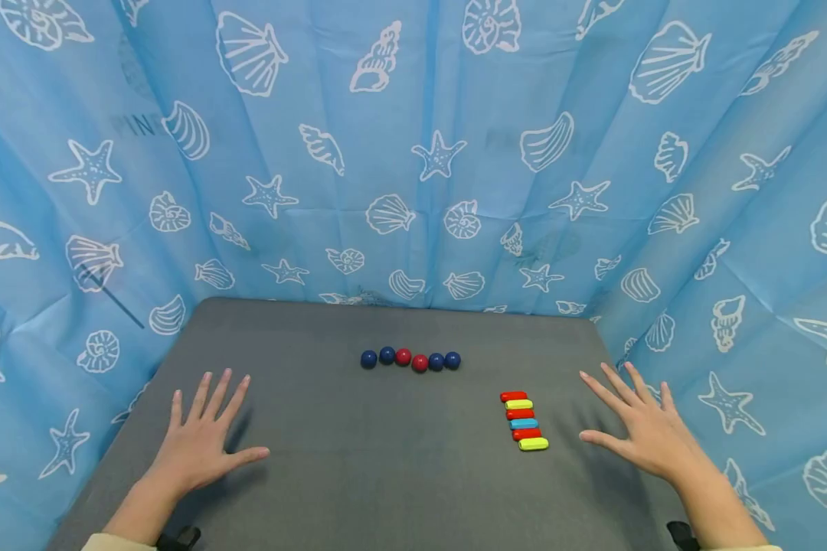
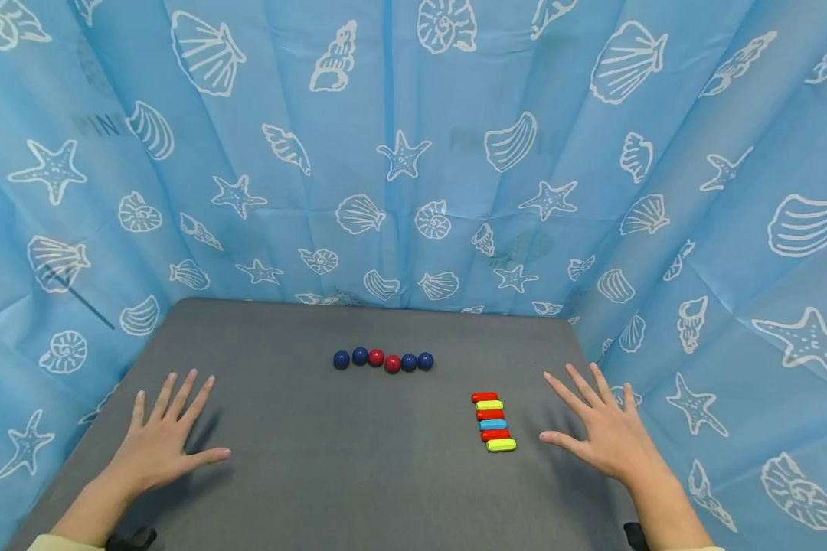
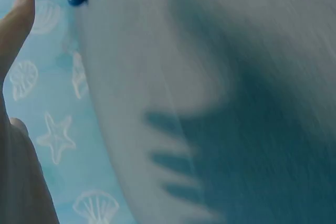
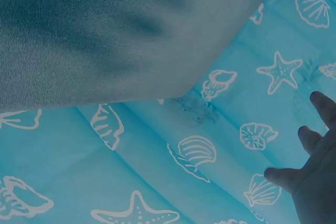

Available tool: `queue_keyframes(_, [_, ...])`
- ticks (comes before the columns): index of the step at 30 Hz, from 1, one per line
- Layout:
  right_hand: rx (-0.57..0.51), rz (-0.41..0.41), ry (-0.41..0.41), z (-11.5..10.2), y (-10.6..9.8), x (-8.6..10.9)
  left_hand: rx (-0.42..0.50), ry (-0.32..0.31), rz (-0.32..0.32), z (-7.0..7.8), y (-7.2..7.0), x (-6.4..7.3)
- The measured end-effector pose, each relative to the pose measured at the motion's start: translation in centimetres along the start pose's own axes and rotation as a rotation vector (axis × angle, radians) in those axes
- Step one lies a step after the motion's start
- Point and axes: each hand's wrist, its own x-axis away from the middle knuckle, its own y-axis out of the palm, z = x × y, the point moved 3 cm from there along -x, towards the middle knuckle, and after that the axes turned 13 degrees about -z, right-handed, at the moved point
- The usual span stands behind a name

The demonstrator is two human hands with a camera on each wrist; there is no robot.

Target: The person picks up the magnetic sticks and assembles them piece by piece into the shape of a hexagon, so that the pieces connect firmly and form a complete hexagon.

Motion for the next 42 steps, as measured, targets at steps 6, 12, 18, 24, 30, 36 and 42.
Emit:
queue_keyframes(6, [-0.166, -0.016, -0.008, -0.5, 0.1, 0.0, 0.056, 0.069, 0.026, 3.5, 0.2, -2.0])
queue_keyframes(12, [-0.214, -0.035, 0.007, -1.1, 0.8, 0.1, 0.102, 0.141, 0.059, 6.7, 1.5, -4.6])
queue_keyframes(18, [-0.246, 0.054, -0.038, -1.8, 1.8, 0.2, 0.241, 0.233, 0.1, 10.7, 1.9, -7.0])
queue_keyframes(24, [-0.225, 0.137, -0.078, -2.3, 2.8, 0.3, 0.334, 0.305, 0.173, 14.6, 1.6, -9.0])
queue_keyframes(30, [-0.266, 0.15, -0.09, -3.1, 3.7, 0.3, 0.413, 0.342, 0.11, 17.7, 1.7, -10.1])
queue_keyframes(36, [-0.297, 0.153, -0.082, -3.5, 4.3, 0.1, 0.483, 0.34, 0.057, 20.1, 2.1, -11.2])
queue_keyframes(42, [-0.329, 0.121, -0.062, -3.9, 4.4, -0.1, 0.531, 0.34, 0.027, 21.9, 2.5, -12.6])
